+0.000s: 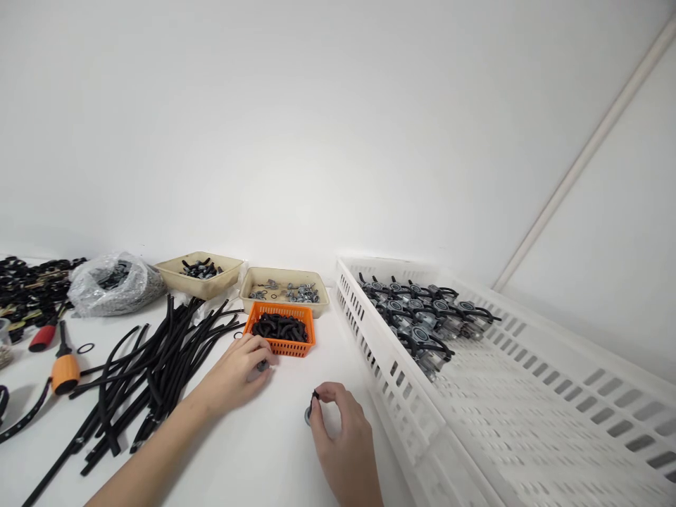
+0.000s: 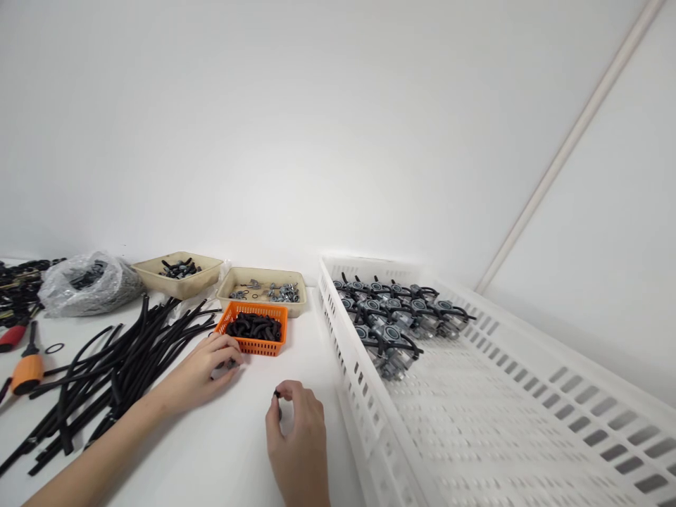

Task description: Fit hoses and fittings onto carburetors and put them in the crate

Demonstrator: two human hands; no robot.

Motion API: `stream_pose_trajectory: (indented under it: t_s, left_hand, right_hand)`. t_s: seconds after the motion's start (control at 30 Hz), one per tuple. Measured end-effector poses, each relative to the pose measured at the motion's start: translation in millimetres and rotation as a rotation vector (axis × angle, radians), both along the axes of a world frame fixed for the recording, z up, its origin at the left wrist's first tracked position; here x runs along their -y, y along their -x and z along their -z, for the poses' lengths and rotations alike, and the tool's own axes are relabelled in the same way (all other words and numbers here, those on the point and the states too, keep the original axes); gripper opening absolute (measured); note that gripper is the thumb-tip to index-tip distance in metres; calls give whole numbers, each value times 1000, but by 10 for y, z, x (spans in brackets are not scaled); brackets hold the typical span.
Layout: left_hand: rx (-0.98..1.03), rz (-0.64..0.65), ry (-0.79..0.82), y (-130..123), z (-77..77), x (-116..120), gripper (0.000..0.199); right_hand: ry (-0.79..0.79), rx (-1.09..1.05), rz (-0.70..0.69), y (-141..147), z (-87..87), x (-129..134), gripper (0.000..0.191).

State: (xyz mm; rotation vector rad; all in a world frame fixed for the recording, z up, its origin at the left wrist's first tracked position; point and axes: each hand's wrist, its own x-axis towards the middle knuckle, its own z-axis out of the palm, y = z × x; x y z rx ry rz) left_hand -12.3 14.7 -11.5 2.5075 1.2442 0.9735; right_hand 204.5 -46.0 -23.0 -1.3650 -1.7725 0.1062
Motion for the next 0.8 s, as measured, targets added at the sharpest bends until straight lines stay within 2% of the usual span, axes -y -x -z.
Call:
stream_pose_trajectory:
  t_s: [0.33, 0.8]
  left_hand:
    - [1, 0, -7, 2, 12, -4, 16]
    - [9, -2, -21, 4, 11, 3, 16]
  right_hand:
    - [-83, -12, 10, -5, 17, -29, 9]
    - [-57, -27, 22, -17, 30, -43, 7]
